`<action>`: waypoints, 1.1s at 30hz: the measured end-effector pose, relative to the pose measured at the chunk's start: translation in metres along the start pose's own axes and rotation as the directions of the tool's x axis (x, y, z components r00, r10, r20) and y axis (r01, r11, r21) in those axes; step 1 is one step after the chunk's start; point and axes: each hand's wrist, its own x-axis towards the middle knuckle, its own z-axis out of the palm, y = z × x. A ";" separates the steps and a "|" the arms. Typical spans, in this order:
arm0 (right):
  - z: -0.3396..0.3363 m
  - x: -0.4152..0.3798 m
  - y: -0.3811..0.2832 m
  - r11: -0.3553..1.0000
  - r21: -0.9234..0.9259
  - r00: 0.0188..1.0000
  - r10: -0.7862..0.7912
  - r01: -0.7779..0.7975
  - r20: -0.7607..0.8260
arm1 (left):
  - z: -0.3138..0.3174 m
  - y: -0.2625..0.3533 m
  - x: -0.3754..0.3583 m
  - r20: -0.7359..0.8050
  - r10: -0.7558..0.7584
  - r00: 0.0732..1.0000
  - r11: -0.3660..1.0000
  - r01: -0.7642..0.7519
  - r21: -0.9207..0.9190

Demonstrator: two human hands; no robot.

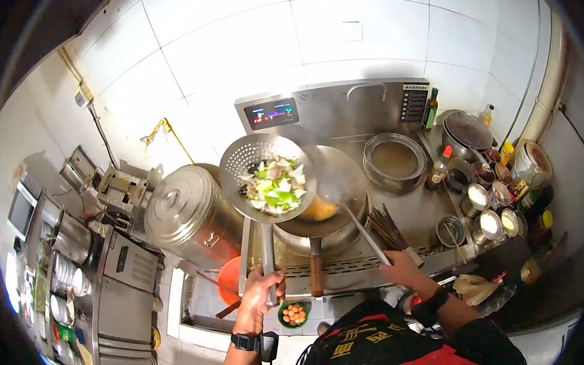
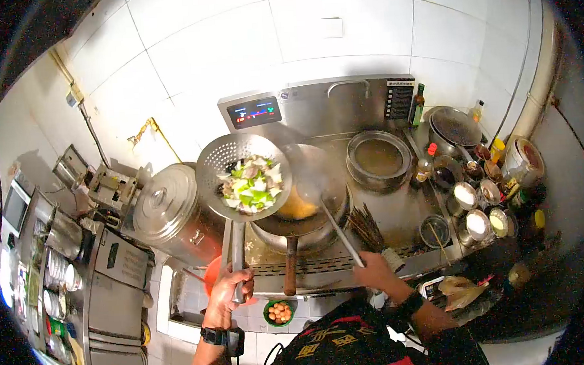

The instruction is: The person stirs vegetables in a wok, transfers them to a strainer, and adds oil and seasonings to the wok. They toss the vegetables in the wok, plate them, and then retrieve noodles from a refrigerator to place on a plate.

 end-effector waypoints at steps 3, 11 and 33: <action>0.015 0.009 0.020 0.925 -0.340 0.936 -0.258 0.169 -0.239 | -0.008 -0.007 0.011 -0.072 0.038 0.997 0.985 -0.025 0.170; 0.038 0.074 0.010 0.784 -0.383 0.771 -0.594 0.489 -0.230 | 0.016 -0.040 0.064 -0.181 0.094 0.979 0.855 0.014 0.518; -0.059 0.019 0.078 0.617 -0.650 0.815 -0.580 0.444 0.007 | 0.026 0.036 0.082 -0.125 0.361 0.924 0.740 -0.203 0.642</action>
